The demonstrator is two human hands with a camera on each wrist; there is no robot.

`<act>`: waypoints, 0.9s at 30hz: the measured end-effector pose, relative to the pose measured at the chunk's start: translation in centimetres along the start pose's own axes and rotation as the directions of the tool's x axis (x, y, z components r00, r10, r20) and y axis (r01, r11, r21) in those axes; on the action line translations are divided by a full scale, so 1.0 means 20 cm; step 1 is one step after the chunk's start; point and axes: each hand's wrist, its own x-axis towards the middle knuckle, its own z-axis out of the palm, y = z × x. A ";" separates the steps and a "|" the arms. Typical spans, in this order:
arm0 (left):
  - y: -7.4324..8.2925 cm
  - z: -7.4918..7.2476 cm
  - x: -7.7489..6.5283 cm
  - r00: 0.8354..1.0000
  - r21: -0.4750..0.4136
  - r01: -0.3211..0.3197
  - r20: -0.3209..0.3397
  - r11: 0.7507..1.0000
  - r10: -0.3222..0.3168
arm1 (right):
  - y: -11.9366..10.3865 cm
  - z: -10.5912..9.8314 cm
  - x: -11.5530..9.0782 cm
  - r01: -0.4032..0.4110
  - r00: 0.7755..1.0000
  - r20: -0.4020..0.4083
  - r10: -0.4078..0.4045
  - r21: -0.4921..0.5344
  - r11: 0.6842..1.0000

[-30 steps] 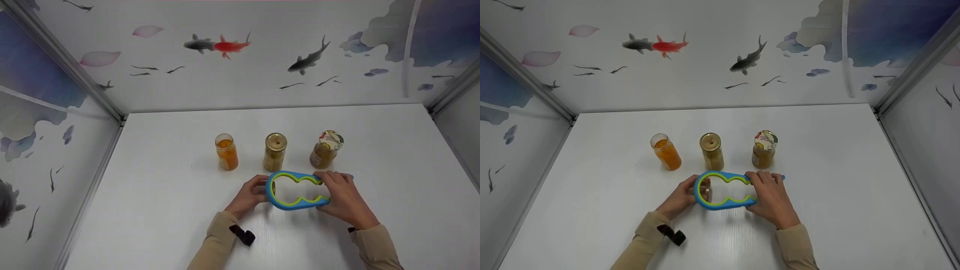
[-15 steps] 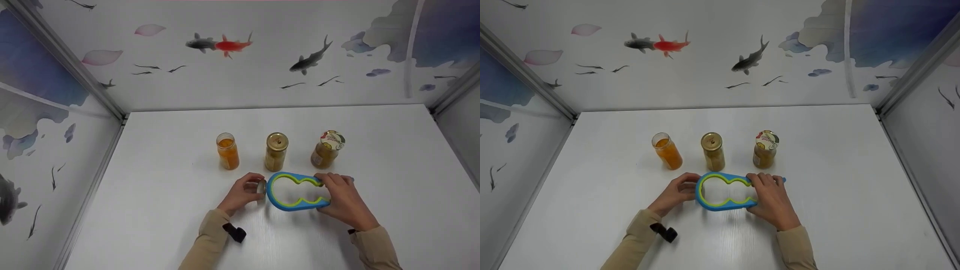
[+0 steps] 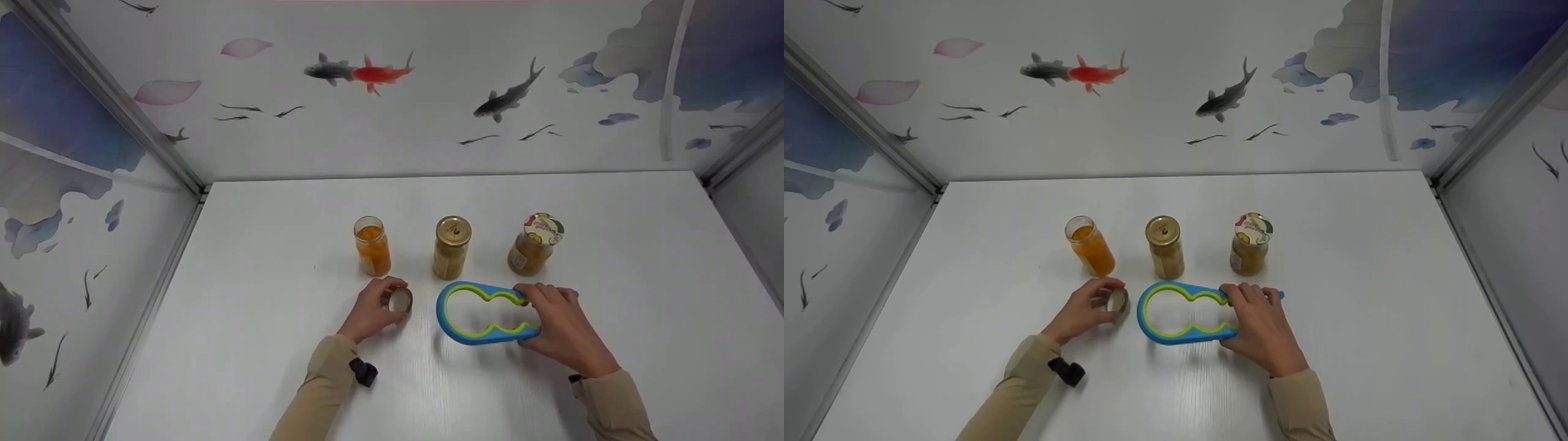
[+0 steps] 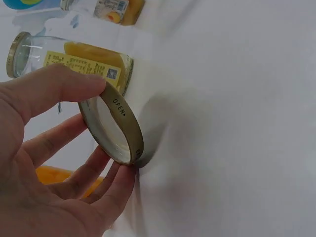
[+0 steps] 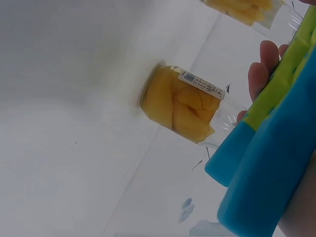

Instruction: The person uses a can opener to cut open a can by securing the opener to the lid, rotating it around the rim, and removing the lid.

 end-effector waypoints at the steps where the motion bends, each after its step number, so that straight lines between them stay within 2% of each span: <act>1: 0.00 -0.01 0.00 1.000 0.020 0.002 -0.007 1.000 -0.001 | 0.00 0.00 0.00 -0.003 1.000 0.002 0.003 0.001 1.000; 7: -0.03 -0.07 0.00 0.999 0.125 -0.010 -0.042 0.992 0.015 | 0.00 0.00 0.00 -0.010 1.000 0.011 0.010 0.003 1.000; 13: -0.05 -0.11 0.00 0.997 0.207 0.030 -0.070 0.978 -0.016 | 0.00 0.00 0.01 -0.002 1.000 0.011 0.002 0.004 1.000; 18: -0.05 -0.11 0.00 0.996 0.344 0.039 -0.092 0.938 -0.007 | 0.00 0.00 0.00 0.011 1.000 -0.004 -0.011 -0.003 1.000; 21: -0.04 -0.11 0.00 0.995 0.412 0.060 -0.094 0.909 -0.023 | 0.00 0.00 0.00 0.012 1.000 -0.006 -0.012 -0.013 1.000; 24: -0.04 -0.11 0.00 0.994 0.435 0.095 -0.092 0.895 -0.061 | -0.01 -0.01 0.00 -0.003 1.000 0.006 0.003 -0.022 1.000; 27: -0.04 -0.11 0.01 0.994 0.435 0.103 -0.088 0.895 -0.071 | -0.01 -0.01 0.00 -0.019 1.000 0.017 0.020 -0.024 1.000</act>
